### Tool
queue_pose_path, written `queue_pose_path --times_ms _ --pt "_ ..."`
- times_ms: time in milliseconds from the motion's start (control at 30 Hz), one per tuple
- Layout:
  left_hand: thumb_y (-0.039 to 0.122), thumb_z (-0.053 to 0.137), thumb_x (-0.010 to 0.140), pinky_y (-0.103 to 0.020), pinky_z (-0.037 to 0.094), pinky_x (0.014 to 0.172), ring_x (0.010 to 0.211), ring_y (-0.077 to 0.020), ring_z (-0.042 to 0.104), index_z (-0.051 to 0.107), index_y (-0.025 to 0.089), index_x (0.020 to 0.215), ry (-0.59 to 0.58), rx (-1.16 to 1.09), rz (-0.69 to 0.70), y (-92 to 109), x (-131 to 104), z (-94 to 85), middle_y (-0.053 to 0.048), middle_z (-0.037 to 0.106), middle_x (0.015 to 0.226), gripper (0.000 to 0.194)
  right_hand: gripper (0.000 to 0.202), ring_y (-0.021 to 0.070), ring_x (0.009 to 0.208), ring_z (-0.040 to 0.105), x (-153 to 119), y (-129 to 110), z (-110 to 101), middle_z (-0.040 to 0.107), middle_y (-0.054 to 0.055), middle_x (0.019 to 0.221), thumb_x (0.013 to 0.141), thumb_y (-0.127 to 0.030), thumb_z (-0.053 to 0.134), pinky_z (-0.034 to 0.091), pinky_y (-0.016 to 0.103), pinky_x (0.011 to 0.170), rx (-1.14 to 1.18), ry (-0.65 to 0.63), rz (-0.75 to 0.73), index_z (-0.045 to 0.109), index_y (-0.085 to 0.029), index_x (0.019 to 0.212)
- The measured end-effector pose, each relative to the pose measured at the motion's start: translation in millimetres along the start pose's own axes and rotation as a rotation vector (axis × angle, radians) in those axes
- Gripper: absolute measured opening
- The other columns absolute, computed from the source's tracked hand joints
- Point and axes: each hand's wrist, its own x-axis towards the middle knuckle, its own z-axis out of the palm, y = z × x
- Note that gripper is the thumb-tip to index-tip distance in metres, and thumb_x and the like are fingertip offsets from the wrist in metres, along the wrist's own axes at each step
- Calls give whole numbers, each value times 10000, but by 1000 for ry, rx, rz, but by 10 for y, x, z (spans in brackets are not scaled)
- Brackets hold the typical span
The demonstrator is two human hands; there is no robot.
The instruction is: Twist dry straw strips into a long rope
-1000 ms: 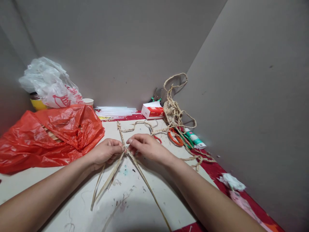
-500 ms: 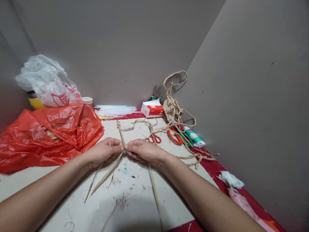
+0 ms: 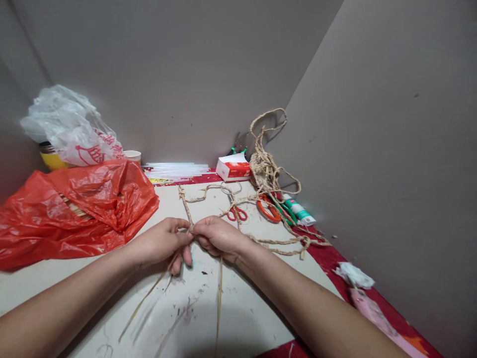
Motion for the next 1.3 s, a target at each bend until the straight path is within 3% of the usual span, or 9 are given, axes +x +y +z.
queue_pose_path --times_ms 200,367,500,533,600,700,800,1000,1300 --pt "272 436 798 -181 345 344 395 -119 541 456 161 1007 163 136 40 -84 -1 209 -36 641 673 238 243 29 255 181 -2 48 18 319 -92 316 680 -217 532 90 191 266 24 -23 -31 417 -174 471" --pt "357 514 750 -212 370 388 394 -123 504 539 150 940 123 217 -21 36 -39 55 3 588 550 283 176 22 276 182 8 32 -31 336 -98 353 662 -204 577 93 179 277 52 -56 -17 470 -159 530" --pt "339 537 719 -202 351 453 454 -98 468 595 141 837 472 240 169 52 42 -103 17 553 550 237 141 19 310 130 -5 -3 -64 280 -118 372 673 -249 623 75 172 293 95 -142 -5 551 -136 632" --pt "324 536 715 -201 363 480 489 -97 479 590 145 841 501 175 212 29 71 -110 12 564 585 226 145 20 314 126 -5 -6 -69 273 -119 374 680 -263 625 75 173 295 93 -150 -5 572 -129 662" --pt "322 506 726 -202 360 486 503 -96 477 566 155 814 396 6 197 -36 123 -84 8 563 607 198 150 22 315 135 -2 -7 -77 286 -115 380 684 -267 623 77 176 297 74 -149 -3 588 -121 689" --pt "342 425 768 -200 238 402 388 -72 328 512 167 657 218 -65 79 -117 157 -15 47 424 465 225 143 24 317 145 2 -9 -95 293 -112 381 688 -261 613 81 178 300 38 -169 8 589 -120 688" --pt "302 410 764 -213 172 406 391 -60 239 489 162 564 246 56 101 -131 152 0 61 338 450 257 141 28 315 146 1 -19 -121 285 -113 369 708 -265 587 96 181 303 3 -185 4 581 -127 684" --pt "287 382 755 -235 180 434 424 -74 242 600 142 580 278 164 136 -54 126 -59 42 389 475 315 162 37 307 186 -2 -42 -175 316 -100 380 761 -276 541 111 200 310 -184 -201 -55 591 -135 698" --pt "365 456 755 -244 80 384 349 -59 148 542 169 615 192 37 -30 -39 120 -67 82 261 404 256 232 39 394 208 -39 -51 -195 311 -87 451 809 -309 521 138 206 387 -413 -144 -139 618 -114 729"
